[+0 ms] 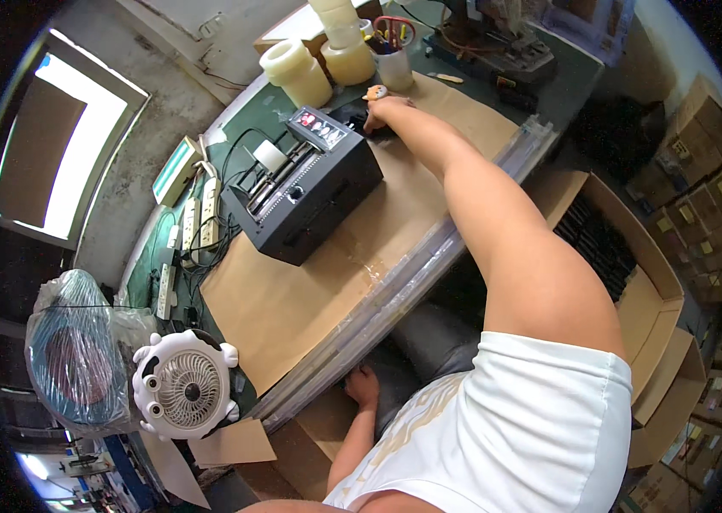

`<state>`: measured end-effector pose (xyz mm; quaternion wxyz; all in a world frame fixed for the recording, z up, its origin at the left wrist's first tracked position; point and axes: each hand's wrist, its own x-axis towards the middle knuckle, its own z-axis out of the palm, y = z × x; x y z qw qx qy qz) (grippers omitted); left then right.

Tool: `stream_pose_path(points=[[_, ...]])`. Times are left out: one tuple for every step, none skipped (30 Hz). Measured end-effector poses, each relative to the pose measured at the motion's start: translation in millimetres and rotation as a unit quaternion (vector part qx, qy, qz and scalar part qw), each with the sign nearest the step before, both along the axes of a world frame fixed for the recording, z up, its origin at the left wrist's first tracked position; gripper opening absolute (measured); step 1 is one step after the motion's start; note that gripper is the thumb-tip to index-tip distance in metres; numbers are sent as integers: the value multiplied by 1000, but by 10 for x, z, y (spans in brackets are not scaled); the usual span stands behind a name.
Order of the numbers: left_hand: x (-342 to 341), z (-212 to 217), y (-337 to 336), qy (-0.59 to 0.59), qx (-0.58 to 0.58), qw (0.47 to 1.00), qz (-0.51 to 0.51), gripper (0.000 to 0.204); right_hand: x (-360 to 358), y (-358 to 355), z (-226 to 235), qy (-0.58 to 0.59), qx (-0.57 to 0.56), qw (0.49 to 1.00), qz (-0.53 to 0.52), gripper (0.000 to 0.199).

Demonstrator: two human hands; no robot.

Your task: The person is transferring electronic components from a workbench assembly area into a cardboard shipping box.

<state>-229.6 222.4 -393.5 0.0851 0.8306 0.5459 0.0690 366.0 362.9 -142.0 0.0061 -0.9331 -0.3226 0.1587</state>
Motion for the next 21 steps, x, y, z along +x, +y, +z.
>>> stream_pose_path(points=[[21, 48, 5, 7, -22, 1000, 5, 28, 45, -33, -15, 5, -14, 1000, 17, 67], [34, 86, 4, 16, -43, 999, 10, 28, 85, -88, -55, 12, -28, 999, 34, 67], [-11, 61, 12, 25, -44, 999, 7, 28, 39, -158, -37, 4, -25, 998, 56, 66], [-59, -30, 47, 21, -26, 999, 0, 27, 15, -245, -7, -2, -22, 997, 77, 65], [-82, -153, 94, 16, -8, 1000, -14, 27, 80, -370, -31, -3, -28, 996, 87, 65], [-115, -248, 123, 14, 7, 1000, -26, 26, 120, -483, -86, -5, -31, 994, 100, 67], [-164, -330, 146, 13, 22, 999, -39, 26, 163, -614, -152, -5, -34, 993, 111, 69], [-193, -355, 145, 26, 21, 998, -48, 26, 160, -755, -184, 9, -33, 994, 103, 69], [-212, -367, 130, 8, 36, 998, -49, 26, 113, -862, -188, 7, -28, 993, 115, 69], [-215, -374, 136, -10, 52, 997, -55, 26, 55, -1004, -171, 5, -21, 992, 122, 69], [-224, -374, 151, -29, 68, 995, -61, 26, -7, -1145, -151, 3, -13, 992, 129, 69], [-232, -369, 182, -49, 84, 993, -69, 26, -74, -1295, -109, 0, -6, 991, 134, 69], [-262, -363, 194, -35, 85, 993, -77, 26, -185, -1410, -55, -17, 13, 991, 129, 67], [-300, -352, 205, -12, 76, 994, -79, 26, -306, -1482, -15, -34, 33, 991, 125, 66], [-294, -351, 227, 9, 67, 994, -83, 26, -353, -1553, -22, -23, 36, 992, 116, 66], [-260, -344, 252, 28, 58, 994, -88, 26, -372, -1607, -34, -31, 47, 994, 95, 64], [-237, -334, 274, 47, 48, 994, -90, 26, -395, -1644, -53, -39, 57, 995, 75, 62], [-219, -315, 274, 55, 49, 993, -95, 26, -445, -1661, -71, -31, 59, 995, 70, 62], [-195, -305, 273, 66, 54, 992, -98, 26, -504, -1659, -79, -37, 57, 996, 64, 61], [-166, -293, 269, 74, 58, 990, -101, 26, -558, -1654, -66, -45, 55, 996, 59, 61], [-146, -277, 268, 81, 63, 990, -102, 26, -602, -1648, -59, -53, 52, 996, 56, 60]])
